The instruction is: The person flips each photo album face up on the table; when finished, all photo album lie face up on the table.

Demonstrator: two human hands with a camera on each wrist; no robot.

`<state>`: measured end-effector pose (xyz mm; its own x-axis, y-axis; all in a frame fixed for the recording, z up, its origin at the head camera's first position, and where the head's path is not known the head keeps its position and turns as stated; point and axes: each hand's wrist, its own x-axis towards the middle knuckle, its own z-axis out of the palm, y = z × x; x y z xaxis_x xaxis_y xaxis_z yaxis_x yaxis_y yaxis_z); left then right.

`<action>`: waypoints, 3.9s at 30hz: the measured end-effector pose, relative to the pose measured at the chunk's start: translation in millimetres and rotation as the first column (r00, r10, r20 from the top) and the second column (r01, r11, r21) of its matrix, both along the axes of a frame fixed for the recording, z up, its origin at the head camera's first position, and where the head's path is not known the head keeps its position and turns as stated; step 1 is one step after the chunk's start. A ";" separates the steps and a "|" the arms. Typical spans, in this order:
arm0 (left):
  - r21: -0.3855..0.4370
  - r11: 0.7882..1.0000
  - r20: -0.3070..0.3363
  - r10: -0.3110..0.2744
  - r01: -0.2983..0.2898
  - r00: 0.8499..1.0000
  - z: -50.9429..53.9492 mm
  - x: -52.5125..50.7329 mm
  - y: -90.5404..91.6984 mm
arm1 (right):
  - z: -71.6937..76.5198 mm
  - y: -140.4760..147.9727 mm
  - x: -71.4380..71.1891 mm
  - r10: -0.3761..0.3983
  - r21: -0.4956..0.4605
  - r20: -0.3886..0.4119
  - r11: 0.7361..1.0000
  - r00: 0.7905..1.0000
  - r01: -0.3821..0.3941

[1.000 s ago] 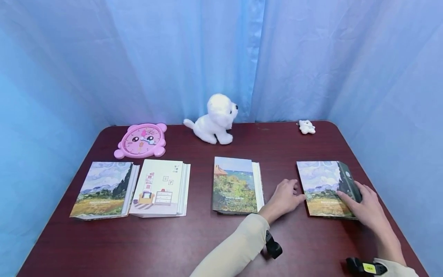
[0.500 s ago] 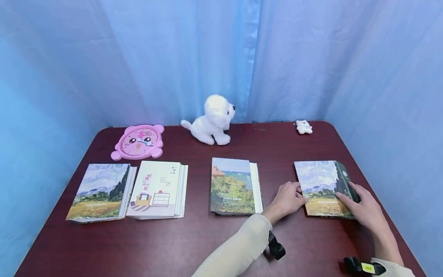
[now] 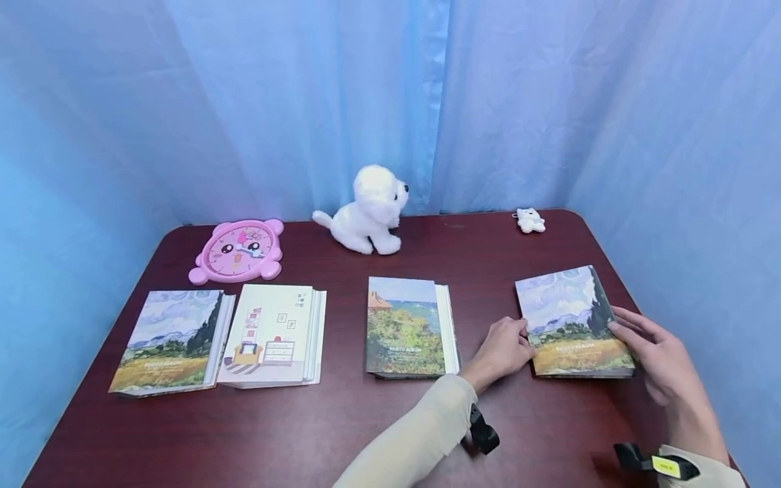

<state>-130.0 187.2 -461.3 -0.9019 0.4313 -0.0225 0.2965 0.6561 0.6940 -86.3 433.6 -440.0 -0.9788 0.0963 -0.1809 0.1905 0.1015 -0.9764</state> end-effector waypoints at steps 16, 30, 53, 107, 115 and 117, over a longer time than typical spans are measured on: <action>-0.094 0.993 -0.001 0.076 -0.076 0.997 16.7 12.4 17.7 | 34.7 -13.3 -1.4 0.040 -0.011 0.032 0.999 0.999 -0.040; 0.172 0.985 0.122 -0.014 -0.007 0.992 20.1 6.5 3.3 | 46.9 -34.6 -1.4 0.095 0.251 -0.021 0.964 0.995 -0.086; 0.390 0.916 0.222 0.010 -0.098 0.975 59.9 -2.8 -44.4 | 34.2 -76.8 -17.5 0.295 0.310 -0.123 0.918 0.948 -0.246; 0.170 0.971 0.369 0.094 -0.166 0.925 18.1 -10.4 -34.3 | -3.3 -73.6 -26.8 0.181 0.793 0.169 0.559 0.969 -0.243; -0.009 0.994 0.273 0.107 -0.109 0.956 15.8 -14.9 -39.5 | -4.0 -83.3 -24.0 0.161 0.816 0.155 0.536 0.975 -0.219; -0.014 0.995 0.257 0.102 -0.102 0.961 16.4 -15.2 -42.0 | -4.6 -83.4 -24.0 0.158 0.814 0.160 0.538 0.974 -0.221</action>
<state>-145.2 145.2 -444.9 -0.9050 0.3372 -0.2592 0.0400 0.6742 0.7375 -110.3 350.2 -444.6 -0.9826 0.0469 -0.1796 0.1217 0.8934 -0.4326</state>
